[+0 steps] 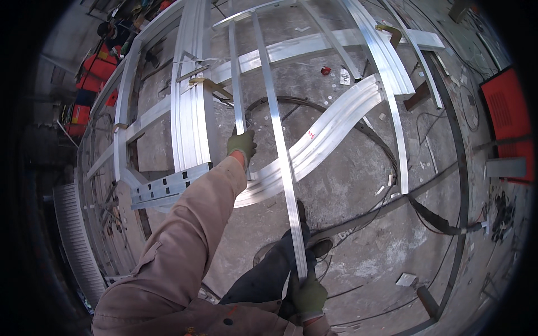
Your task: The person positions and aligns multiple aluminum bars onto a partially assembled metal frame on the floor. They repeatedly pick up bars, place them into slots, and adjust their positions to fit the structure. The person wears gloves and works in a workshop with tools and equipment visible in the background.
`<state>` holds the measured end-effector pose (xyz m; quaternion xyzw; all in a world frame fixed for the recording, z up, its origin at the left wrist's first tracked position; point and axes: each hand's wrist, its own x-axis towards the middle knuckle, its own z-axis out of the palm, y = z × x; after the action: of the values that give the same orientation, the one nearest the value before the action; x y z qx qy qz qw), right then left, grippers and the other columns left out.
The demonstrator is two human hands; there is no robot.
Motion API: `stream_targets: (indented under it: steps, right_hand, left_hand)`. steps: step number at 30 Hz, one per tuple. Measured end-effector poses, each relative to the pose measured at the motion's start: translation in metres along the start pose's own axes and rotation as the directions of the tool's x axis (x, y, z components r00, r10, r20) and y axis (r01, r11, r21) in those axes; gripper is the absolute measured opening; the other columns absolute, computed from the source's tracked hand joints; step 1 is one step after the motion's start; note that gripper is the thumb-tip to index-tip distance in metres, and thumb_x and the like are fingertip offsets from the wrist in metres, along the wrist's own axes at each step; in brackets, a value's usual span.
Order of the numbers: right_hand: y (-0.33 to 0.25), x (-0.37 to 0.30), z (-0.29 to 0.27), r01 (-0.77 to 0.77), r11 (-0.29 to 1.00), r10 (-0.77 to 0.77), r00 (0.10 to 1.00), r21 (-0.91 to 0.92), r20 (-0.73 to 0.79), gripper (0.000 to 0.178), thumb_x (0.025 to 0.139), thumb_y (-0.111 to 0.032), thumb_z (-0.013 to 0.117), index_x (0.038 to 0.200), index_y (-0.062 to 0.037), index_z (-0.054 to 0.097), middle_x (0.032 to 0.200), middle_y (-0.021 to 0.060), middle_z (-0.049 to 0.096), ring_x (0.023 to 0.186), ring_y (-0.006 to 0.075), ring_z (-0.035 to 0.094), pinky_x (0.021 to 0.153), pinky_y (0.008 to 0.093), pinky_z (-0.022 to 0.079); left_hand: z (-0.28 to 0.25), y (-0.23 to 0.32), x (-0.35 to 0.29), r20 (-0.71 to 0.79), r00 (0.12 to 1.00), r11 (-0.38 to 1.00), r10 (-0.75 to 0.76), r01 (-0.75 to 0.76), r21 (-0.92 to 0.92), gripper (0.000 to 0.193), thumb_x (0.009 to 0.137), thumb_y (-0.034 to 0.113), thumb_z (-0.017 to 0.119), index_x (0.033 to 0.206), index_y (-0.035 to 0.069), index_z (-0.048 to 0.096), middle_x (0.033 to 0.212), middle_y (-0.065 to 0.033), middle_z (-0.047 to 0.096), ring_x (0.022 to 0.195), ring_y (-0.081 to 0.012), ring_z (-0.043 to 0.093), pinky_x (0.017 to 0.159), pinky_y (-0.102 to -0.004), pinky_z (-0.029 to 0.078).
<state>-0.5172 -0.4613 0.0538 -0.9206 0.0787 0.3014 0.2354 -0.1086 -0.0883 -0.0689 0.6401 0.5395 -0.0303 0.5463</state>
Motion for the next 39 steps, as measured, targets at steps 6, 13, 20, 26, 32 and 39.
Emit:
stream_targets:
  steps: [6, 13, 20, 26, 32, 39]
  right_hand:
    - [-0.006, 0.003, -0.01, -0.007, 1.0, 0.007, 1.0, 0.03, 0.008, 0.055, 0.107, -0.057, 0.082, 0.107, -0.0044, 0.07, 0.077, 0.0227, 0.078, 0.074, 0.0482, 0.081, 0.067, 0.0623, 0.062]
    - [0.003, 0.003, -0.013, 0.002, 0.993, -0.001, 1.0, 0.115, -0.01, 0.057, 0.109, -0.061, 0.08, 0.114, -0.005, 0.071, 0.075, 0.021, 0.078, 0.071, 0.0488, 0.08, 0.064, 0.0623, 0.061]
    - [-0.026, 0.035, -0.046, 0.054, 0.985, -0.044, 0.997, 0.161, -0.063, 0.054, 0.108, -0.057, 0.082, 0.115, -0.0047, 0.071, 0.087, 0.0241, 0.08, 0.083, 0.0515, 0.081, 0.073, 0.0644, 0.062]
    - [-0.104, 0.152, -0.064, 0.115, 0.989, -0.097, 0.978, 0.09, -0.183, 0.053, 0.111, -0.05, 0.079, 0.134, -0.0023, 0.075, 0.112, 0.0283, 0.083, 0.096, 0.0515, 0.082, 0.083, 0.0633, 0.064]
    - [-0.203, 0.247, -0.078, 0.316, 0.948, -0.273, 0.872, 0.042, -0.405, 0.055, 0.107, -0.04, 0.082, 0.145, -0.0014, 0.075, 0.122, 0.0235, 0.076, 0.111, 0.0476, 0.077, 0.093, 0.0605, 0.063]
    - [-0.253, 0.33, -0.075, 0.255, 0.933, -0.355, 0.765, -0.253, -0.537, 0.052, 0.106, -0.045, 0.082, 0.14, -0.0051, 0.08, 0.126, 0.0179, 0.074, 0.118, 0.0401, 0.071, 0.106, 0.0584, 0.053]
  left_hand:
    - [0.008, 0.006, -0.011, 0.008, 1.0, 1.0, -0.003, 0.003, -0.027, 0.025, 0.101, 0.022, 0.083, 0.111, 0.002, 0.072, 0.076, -0.0129, 0.07, 0.055, -0.026, 0.066, 0.051, -0.042, 0.049]
    - [0.001, 0.001, -0.01, 0.057, 0.997, 0.992, 0.051, -0.044, -0.115, 0.034, 0.101, 0.018, 0.082, 0.127, -0.003, 0.074, 0.079, -0.009, 0.067, 0.058, -0.0229, 0.066, 0.051, -0.0411, 0.048]
    - [0.002, -0.001, -0.003, -0.006, 0.999, 0.999, 0.042, -0.041, 0.032, 0.027, 0.1, 0.027, 0.078, 0.102, 0.0, 0.082, 0.074, -0.0127, 0.077, 0.06, -0.0262, 0.075, 0.057, -0.0443, 0.055]
    - [0.008, -0.004, 0.003, 0.018, 0.999, 0.998, 0.051, -0.052, 0.036, 0.029, 0.1, 0.021, 0.082, 0.114, -0.004, 0.077, 0.079, -0.0115, 0.072, 0.058, -0.022, 0.068, 0.054, -0.0399, 0.052]
    - [-0.005, -0.022, 0.023, -0.089, 0.989, 0.981, 0.122, -0.106, 0.165, 0.029, 0.102, 0.028, 0.077, 0.102, -0.001, 0.079, 0.076, -0.0123, 0.075, 0.06, -0.0236, 0.072, 0.058, -0.0426, 0.055]
    - [0.0, -0.008, -0.001, -0.081, 0.988, 0.938, 0.132, -0.098, 0.334, 0.043, 0.102, 0.045, 0.076, 0.103, 0.003, 0.086, 0.087, -0.0184, 0.085, 0.079, -0.0348, 0.085, 0.077, -0.0511, 0.064]
